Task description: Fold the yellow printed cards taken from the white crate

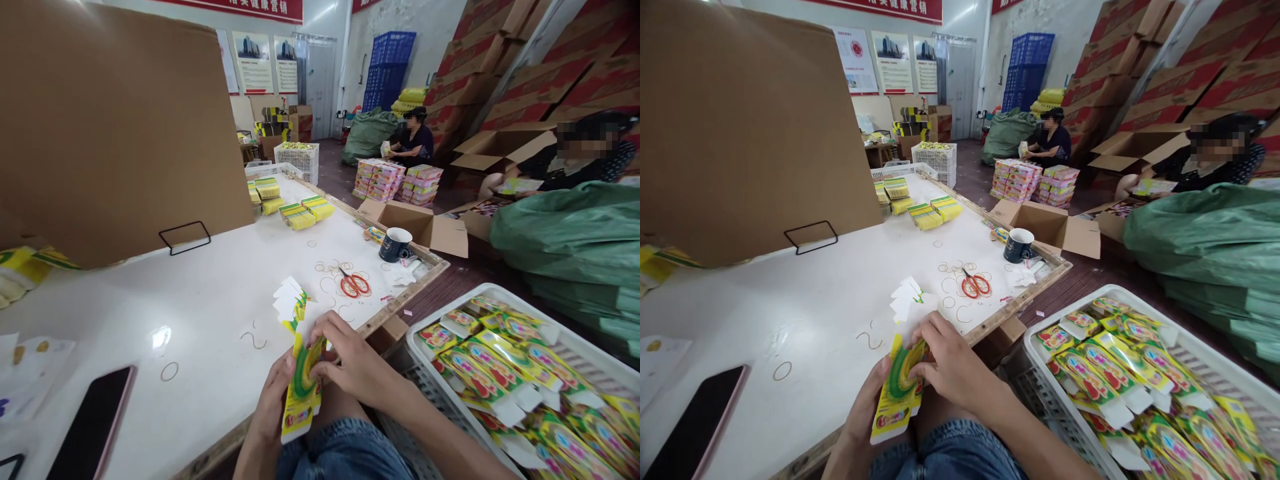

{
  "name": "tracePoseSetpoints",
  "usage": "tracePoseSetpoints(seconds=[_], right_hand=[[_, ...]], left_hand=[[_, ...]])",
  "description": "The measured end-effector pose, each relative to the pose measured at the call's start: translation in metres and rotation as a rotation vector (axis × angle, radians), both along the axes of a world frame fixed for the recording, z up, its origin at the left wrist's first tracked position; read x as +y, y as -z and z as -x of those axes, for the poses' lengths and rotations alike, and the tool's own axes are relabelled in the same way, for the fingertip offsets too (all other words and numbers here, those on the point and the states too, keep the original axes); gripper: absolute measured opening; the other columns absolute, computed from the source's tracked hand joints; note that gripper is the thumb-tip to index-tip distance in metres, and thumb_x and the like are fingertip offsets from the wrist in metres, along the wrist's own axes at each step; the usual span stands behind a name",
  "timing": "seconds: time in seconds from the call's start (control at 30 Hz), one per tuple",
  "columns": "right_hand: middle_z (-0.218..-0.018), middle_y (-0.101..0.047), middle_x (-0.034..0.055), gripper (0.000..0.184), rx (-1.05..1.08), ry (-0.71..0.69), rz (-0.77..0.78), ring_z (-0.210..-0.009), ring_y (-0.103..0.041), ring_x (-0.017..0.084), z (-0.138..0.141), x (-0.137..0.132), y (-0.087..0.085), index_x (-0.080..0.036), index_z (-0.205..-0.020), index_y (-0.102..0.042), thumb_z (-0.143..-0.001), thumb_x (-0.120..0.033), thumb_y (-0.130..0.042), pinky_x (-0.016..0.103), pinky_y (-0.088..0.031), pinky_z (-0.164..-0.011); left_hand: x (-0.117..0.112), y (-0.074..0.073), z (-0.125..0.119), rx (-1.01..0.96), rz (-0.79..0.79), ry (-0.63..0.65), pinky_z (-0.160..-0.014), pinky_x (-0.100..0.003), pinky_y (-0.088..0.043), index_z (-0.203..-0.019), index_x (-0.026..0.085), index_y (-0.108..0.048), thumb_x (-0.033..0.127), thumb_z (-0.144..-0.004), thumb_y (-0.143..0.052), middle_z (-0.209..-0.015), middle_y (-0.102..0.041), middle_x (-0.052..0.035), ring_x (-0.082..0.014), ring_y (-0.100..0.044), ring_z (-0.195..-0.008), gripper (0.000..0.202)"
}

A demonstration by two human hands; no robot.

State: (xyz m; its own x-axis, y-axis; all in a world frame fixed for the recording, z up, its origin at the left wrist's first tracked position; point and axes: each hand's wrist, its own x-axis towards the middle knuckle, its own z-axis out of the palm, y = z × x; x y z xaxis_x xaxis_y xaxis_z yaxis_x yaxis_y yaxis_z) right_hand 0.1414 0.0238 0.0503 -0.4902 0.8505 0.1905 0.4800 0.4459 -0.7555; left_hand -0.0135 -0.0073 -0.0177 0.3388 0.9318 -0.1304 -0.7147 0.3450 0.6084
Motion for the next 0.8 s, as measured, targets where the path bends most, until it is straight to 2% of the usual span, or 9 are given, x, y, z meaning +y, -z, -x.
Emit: tracePoseSetpoints(seconds=[0.07,0.17,0.3,0.43,0.53,0.57,0.67,0.73,0.8], right_hand=[[-0.104,-0.046,0.0016,0.031,0.002,-0.009,0.022,-0.100,-0.044,0.011,-0.001,0.000,0.003,-0.017,-0.097,-0.050,-0.071,-0.004,-0.061,0.022,-0.038,-0.090],[-0.106,-0.045,0.0027,0.035,-0.022,-0.035,-0.007,-0.101,-0.044,0.011,-0.004,0.001,0.003,-0.016,-0.103,-0.054,-0.071,-0.005,-0.062,0.021,-0.038,-0.092],[-0.109,-0.044,0.0035,0.041,-0.041,-0.049,-0.067,-0.106,-0.042,0.012,-0.006,0.001,0.000,-0.018,-0.111,-0.057,-0.072,-0.012,-0.068,0.021,-0.035,-0.097],[-0.113,-0.045,0.0021,0.045,0.022,-0.004,-0.112,-0.111,-0.041,0.011,-0.006,-0.002,0.003,-0.023,-0.116,-0.055,-0.074,-0.016,-0.069,0.021,-0.033,-0.100],[-0.125,-0.042,0.0043,0.058,0.106,0.156,-0.187,-0.121,-0.036,0.013,-0.003,-0.007,0.013,-0.021,-0.127,-0.046,-0.075,-0.026,-0.071,0.024,-0.029,-0.105],[-0.125,-0.044,0.0053,0.056,0.126,0.209,-0.170,-0.120,-0.038,0.014,-0.001,-0.008,0.018,-0.019,-0.127,-0.047,-0.076,-0.030,-0.070,0.026,-0.030,-0.104],[-0.099,-0.057,0.0056,0.026,0.142,0.296,0.005,-0.094,-0.051,0.015,0.005,-0.010,0.030,-0.014,-0.100,-0.060,-0.085,-0.035,-0.058,0.028,-0.041,-0.084],[-0.081,-0.057,0.0049,0.025,0.141,0.339,0.081,-0.077,-0.050,0.015,0.008,-0.011,0.035,-0.013,-0.083,-0.060,-0.087,-0.036,-0.052,0.028,-0.040,-0.071],[-0.072,-0.054,0.0041,0.029,0.158,0.400,0.116,-0.067,-0.047,0.014,0.009,-0.010,0.038,-0.012,-0.078,-0.059,-0.086,-0.038,-0.051,0.027,-0.037,-0.063]], left_hand=[[0.000,0.000,0.000,0.033,0.043,-0.006,-0.074,-0.026,-0.049,-0.109,0.013,-0.063,0.042,-0.079,-0.066,-0.102,-0.064,-0.0103,-0.0189,-0.062,-0.088,0.042],[0.001,-0.001,0.001,0.096,0.187,-0.064,-0.068,-0.025,-0.049,-0.118,0.013,-0.056,0.043,-0.069,-0.074,-0.103,-0.064,-0.0099,-0.0179,-0.063,-0.083,0.060],[0.001,-0.008,0.002,0.227,0.275,-0.137,-0.062,-0.025,-0.049,-0.115,0.009,-0.053,0.044,-0.057,-0.082,-0.087,-0.066,-0.0079,-0.0159,-0.063,-0.070,0.074],[0.003,-0.014,0.001,0.217,0.260,-0.152,-0.065,-0.025,-0.050,-0.114,0.010,-0.051,0.043,-0.056,-0.082,-0.088,-0.066,-0.0078,-0.0173,-0.064,-0.076,0.073],[0.005,-0.015,-0.002,0.178,0.170,-0.139,-0.068,-0.024,-0.050,-0.112,0.010,-0.050,0.039,-0.064,-0.079,-0.098,-0.065,-0.0101,-0.0181,-0.064,-0.083,0.063],[0.006,-0.014,-0.003,0.180,0.143,-0.151,-0.069,-0.024,-0.050,-0.112,0.011,-0.050,0.038,-0.067,-0.077,-0.101,-0.064,-0.0106,-0.0181,-0.064,-0.085,0.059],[0.008,-0.009,-0.006,0.257,0.082,-0.212,-0.071,-0.024,-0.050,-0.115,0.012,-0.046,0.039,-0.077,-0.069,-0.108,-0.062,-0.0112,-0.0174,-0.063,-0.087,0.052],[0.008,-0.005,-0.007,0.364,0.015,-0.222,-0.072,-0.024,-0.050,-0.117,0.013,-0.043,0.041,-0.082,-0.063,-0.110,-0.061,-0.0120,-0.0175,-0.063,-0.089,0.049],[0.007,-0.004,-0.007,0.494,-0.061,-0.234,-0.073,-0.026,-0.050,-0.120,0.015,-0.039,0.041,-0.083,-0.061,-0.107,-0.061,-0.0121,-0.0182,-0.062,-0.089,0.051]])
